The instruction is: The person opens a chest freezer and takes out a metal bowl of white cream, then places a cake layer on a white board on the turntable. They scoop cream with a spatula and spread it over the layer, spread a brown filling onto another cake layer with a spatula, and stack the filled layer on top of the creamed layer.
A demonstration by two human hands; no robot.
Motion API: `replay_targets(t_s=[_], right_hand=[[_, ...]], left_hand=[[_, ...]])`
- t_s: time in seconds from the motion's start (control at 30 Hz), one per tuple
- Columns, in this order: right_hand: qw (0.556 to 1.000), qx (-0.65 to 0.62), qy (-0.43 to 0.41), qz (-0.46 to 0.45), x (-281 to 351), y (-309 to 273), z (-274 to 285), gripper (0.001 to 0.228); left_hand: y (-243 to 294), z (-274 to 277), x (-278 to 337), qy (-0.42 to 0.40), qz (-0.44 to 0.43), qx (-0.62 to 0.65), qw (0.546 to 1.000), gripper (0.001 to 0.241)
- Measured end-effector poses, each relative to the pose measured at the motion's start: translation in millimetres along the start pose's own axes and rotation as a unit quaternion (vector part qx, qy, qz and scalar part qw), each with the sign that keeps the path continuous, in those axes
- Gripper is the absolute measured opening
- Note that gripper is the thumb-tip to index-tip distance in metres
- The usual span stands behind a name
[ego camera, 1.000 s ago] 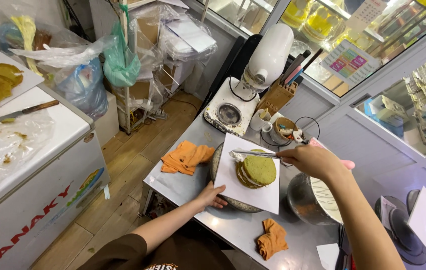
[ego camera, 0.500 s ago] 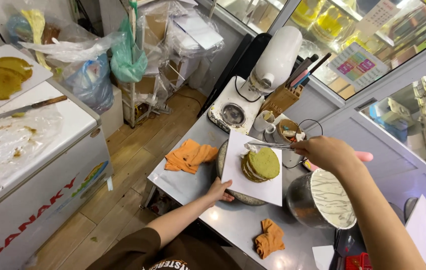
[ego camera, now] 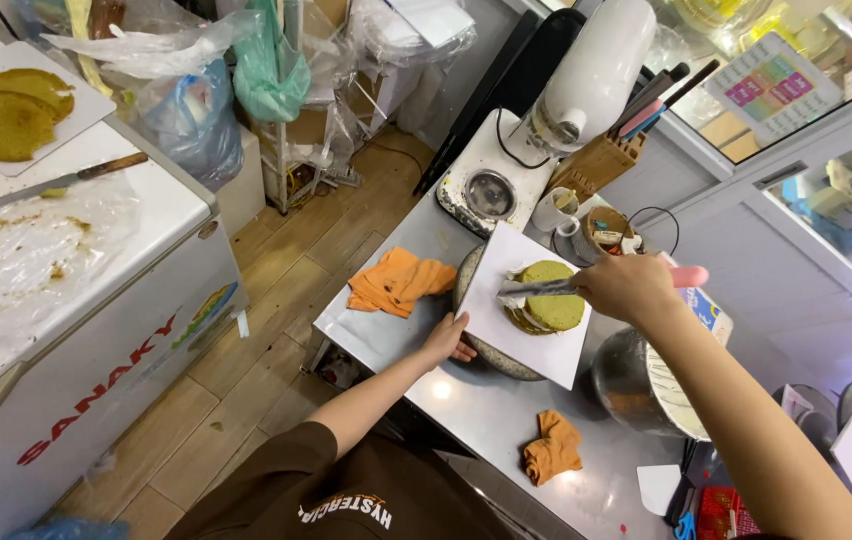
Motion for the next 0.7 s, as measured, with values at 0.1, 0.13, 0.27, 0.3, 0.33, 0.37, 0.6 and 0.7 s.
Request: replay_targets(t_s=[0.1, 0.13, 0.27, 0.3, 0.33, 0.37, 0.6, 0.7], right_hand=[[0.998, 0.043, 0.009, 0.041, -31, -16, -28, 0.029], [0.995, 0.074, 0.047, 0.053, -43, -20, -40, 0.021], [0.990, 0.123, 0.009, 0.069, -59, -27, -44, 0.012], [0.990, 0.124, 0.010, 0.068, -63, -25, -46, 0.012], [0.982, 0.156, 0.033, 0.105, -65, -27, -47, 0.011], [0.970, 0.187, 0.055, 0.142, -68, -29, -49, 0.010], [0.977, 0.175, 0.036, 0.118, -89, -17, -28, 0.010], [0.970, 0.164, 0.078, 0.161, -97, -13, -31, 0.014]], left_hand=[[8, -1, 4, -0.004, -0.003, -0.028, 1.000, 0.057], [8, 0, 5, -0.006, -0.005, -0.035, 0.999, 0.057], [12, 1, 1, -0.011, -0.009, -0.038, 0.999, 0.056], [11, 1, 0, -0.011, -0.011, -0.038, 0.999, 0.056], [8, 1, 2, -0.013, -0.008, -0.032, 0.999, 0.055], [5, 1, 3, -0.015, -0.006, -0.027, 1.000, 0.054], [-25, 1, -1, -0.014, -0.007, -0.006, 1.000, 0.048], [-32, -2, 3, -0.021, -0.001, 0.001, 1.000, 0.047]])
Point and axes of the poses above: each hand's wrist, its own x-axis away from the middle knuckle, its own z-axis out of the back of the hand, y = z × x, the point moved 4 cm from there along -x, towards the middle knuckle, and after that the axes turned 9 degrees about x, right-handed, at the moved point
